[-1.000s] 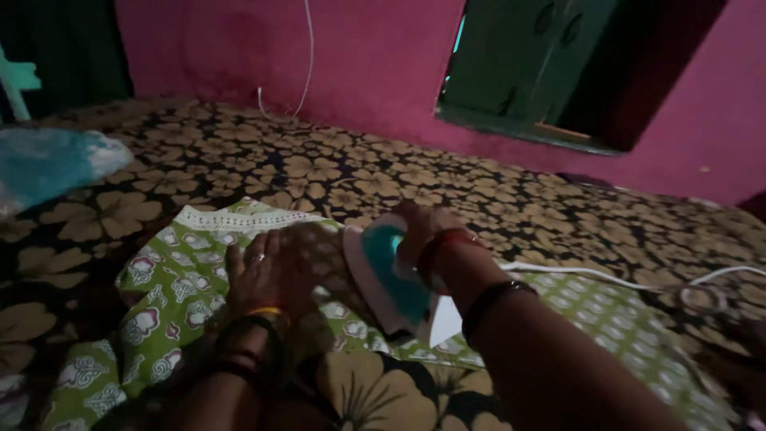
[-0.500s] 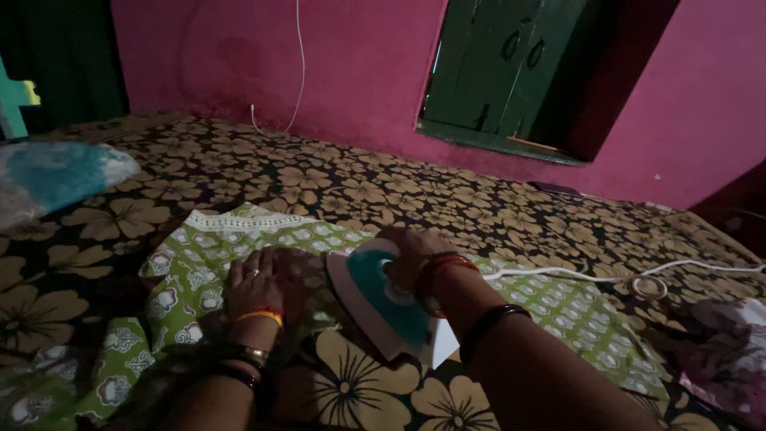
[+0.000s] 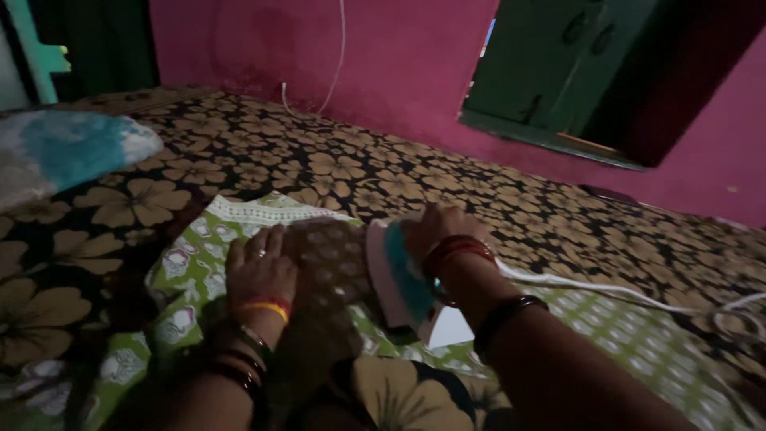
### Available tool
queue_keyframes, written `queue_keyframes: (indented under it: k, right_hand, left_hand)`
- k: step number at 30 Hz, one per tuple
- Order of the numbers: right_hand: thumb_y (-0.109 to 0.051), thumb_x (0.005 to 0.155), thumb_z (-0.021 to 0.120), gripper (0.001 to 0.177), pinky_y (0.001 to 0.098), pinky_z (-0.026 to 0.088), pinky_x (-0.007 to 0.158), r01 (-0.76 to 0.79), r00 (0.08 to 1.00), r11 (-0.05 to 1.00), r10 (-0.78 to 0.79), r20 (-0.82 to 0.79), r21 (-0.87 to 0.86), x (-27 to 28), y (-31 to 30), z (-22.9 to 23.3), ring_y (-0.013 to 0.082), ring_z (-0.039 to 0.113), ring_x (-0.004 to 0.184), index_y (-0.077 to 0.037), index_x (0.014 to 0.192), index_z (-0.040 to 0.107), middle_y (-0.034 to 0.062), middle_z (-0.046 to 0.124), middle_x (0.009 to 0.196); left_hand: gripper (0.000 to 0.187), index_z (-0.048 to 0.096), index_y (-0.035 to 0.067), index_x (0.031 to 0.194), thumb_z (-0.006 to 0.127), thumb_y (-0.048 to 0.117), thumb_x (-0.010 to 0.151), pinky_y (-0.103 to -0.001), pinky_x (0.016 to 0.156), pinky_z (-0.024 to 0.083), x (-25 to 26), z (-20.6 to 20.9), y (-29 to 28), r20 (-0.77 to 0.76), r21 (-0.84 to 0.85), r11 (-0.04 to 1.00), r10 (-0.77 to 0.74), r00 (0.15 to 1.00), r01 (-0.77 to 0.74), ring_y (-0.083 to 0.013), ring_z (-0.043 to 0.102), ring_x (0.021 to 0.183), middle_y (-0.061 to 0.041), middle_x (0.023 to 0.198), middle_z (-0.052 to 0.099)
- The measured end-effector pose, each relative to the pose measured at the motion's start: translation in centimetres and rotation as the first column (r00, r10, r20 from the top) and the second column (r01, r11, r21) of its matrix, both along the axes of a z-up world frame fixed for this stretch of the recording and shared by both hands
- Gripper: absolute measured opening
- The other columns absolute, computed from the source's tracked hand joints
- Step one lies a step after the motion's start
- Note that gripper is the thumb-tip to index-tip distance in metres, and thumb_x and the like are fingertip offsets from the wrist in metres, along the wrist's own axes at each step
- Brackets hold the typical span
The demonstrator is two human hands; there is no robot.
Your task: The person irons a green patterned garment on a floral-patterned bed using a handheld electric iron. They repeatedly smooth the fabric with the iron while holding it flat with the other hand, then fold the garment in half and continue ironing the folded section.
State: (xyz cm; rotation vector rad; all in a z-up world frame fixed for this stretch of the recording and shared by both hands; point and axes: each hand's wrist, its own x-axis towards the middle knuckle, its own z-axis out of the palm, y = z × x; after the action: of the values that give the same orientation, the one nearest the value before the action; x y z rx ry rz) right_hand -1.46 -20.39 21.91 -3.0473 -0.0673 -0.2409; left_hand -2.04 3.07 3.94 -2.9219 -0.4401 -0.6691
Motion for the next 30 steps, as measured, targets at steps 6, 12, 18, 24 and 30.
queue_keyframes:
  k: [6,12,18,24,30]
  right_hand:
    - [-0.050,0.092,0.058,0.053,0.0518,0.053,0.100,0.025,0.996,0.999,-0.027,0.082,0.029,4.9,1.9,-0.4,0.0421,0.066,0.119,-0.011,0.124,0.073,0.0222,0.069,0.128]
    - [-0.053,0.093,0.057,0.058,0.0503,0.053,0.100,-0.056,0.996,0.998,0.056,0.062,0.002,6.4,1.4,-0.3,0.0418,0.066,0.119,-0.008,0.125,0.072,0.0245,0.068,0.127]
    - [-0.046,0.093,0.055,0.051,0.0511,0.058,0.097,0.036,0.999,0.977,-0.027,-0.047,0.208,2.8,0.2,0.1,0.0418,0.069,0.118,-0.011,0.125,0.072,0.0220,0.069,0.129]
    - [-0.052,0.093,0.058,0.055,0.0500,0.054,0.101,0.057,0.998,0.995,-0.060,0.033,0.077,-1.5,-2.0,-0.1,0.0418,0.064,0.121,-0.012,0.130,0.067,0.0225,0.067,0.131]
    - [-0.051,0.092,0.059,0.053,0.0512,0.055,0.100,0.047,0.998,0.996,-0.044,-0.039,0.075,-5.6,-2.9,0.9,0.0401,0.065,0.121,-0.019,0.134,0.063,0.0193,0.067,0.130]
  left_hand:
    - [0.030,0.078,0.014,0.107,0.057,0.026,0.088,-0.049,0.117,0.029,0.8,-1.2,0.8,0.366,0.115,0.989,-0.125,0.922,0.089,-0.0219,0.045,0.138,-0.002,0.148,0.056]
    - [0.034,0.074,0.015,0.110,0.053,0.035,0.092,-0.056,0.113,0.027,1.7,-0.6,0.4,0.373,0.069,0.994,-0.102,0.922,0.082,-0.0244,0.044,0.137,-0.006,0.148,0.055]
    - [0.048,0.061,0.023,0.138,0.053,0.027,0.091,-0.052,0.115,0.030,0.7,-0.3,-0.1,0.456,0.113,0.993,-0.062,0.888,0.011,-0.0204,0.049,0.134,-0.001,0.144,0.060]
    - [0.043,0.061,0.023,0.134,0.050,0.031,0.094,-0.048,0.116,0.032,0.2,-0.7,-0.2,0.389,0.075,0.997,-0.044,0.920,0.016,-0.0203,0.054,0.132,0.000,0.140,0.063]
    - [0.052,0.057,0.026,0.139,0.049,0.032,0.088,-0.046,0.117,0.028,-1.5,0.0,-0.8,0.286,0.089,0.996,-0.029,0.958,0.004,-0.0207,0.047,0.138,-0.001,0.148,0.055]
